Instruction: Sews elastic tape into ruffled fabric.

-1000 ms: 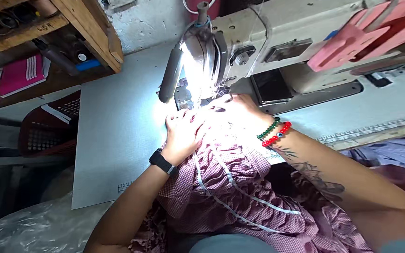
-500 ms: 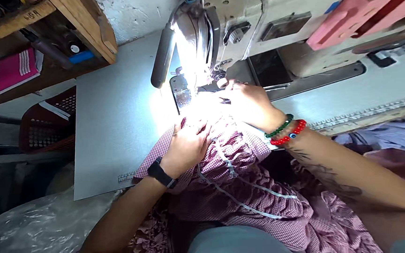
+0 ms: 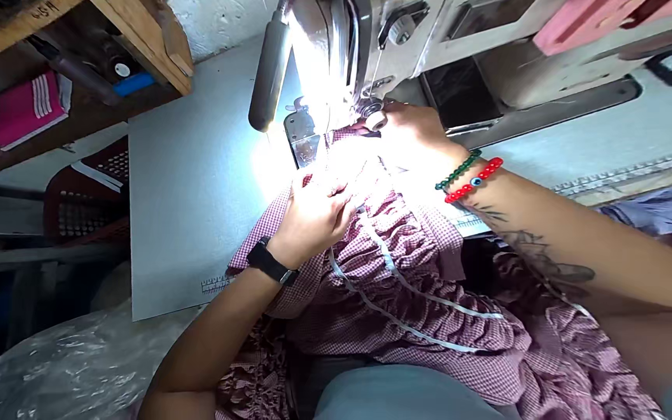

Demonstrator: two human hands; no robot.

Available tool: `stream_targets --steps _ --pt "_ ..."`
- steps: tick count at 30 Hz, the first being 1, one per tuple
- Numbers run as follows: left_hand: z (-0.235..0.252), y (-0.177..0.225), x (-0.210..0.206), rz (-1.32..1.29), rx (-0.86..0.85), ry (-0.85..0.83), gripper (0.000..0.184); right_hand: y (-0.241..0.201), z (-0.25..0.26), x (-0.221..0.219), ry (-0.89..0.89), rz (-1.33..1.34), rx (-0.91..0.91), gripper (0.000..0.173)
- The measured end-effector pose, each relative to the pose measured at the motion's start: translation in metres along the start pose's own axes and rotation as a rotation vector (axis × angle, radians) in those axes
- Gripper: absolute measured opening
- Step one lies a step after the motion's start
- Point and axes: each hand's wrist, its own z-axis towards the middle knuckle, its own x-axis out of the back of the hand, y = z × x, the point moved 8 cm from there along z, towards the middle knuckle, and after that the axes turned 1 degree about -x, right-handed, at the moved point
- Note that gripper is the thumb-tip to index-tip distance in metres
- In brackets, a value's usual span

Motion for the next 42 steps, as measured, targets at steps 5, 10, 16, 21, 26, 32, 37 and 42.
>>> stream_targets --steps 5,10,16,21,26,32,37,42 --pt "0.002 0.002 0.002 -0.008 -0.005 0.014 0.029 0.0 0.01 0.005 0.082 0.024 0.058 0.022" --pt "0.001 0.003 0.002 -0.028 -0.017 0.035 0.026 0.0 0.017 0.011 0.074 0.002 0.033 0.021" --pt "0.001 0.004 0.002 -0.028 -0.006 0.013 0.027 0.001 0.028 0.012 -0.035 -0.068 -0.091 0.028" --pt "0.002 0.003 0.004 -0.041 0.003 0.035 0.026 0.001 0.032 0.009 -0.092 -0.113 -0.165 0.027" --pt "0.003 -0.003 0.006 -0.028 0.055 0.087 0.026 0.002 0.038 0.003 -0.145 -0.189 -0.195 0.026" --pt "0.003 0.002 0.003 -0.051 0.037 0.093 0.026 0.007 0.04 0.007 -0.109 -0.145 -0.171 0.032" --pt "-0.008 0.014 -0.002 -0.059 -0.018 0.085 0.028 -0.01 -0.03 0.02 0.294 0.123 0.423 0.022" --pt "-0.011 0.024 0.0 -0.072 -0.068 0.096 0.025 -0.014 -0.081 -0.003 0.113 -0.007 0.548 0.033"
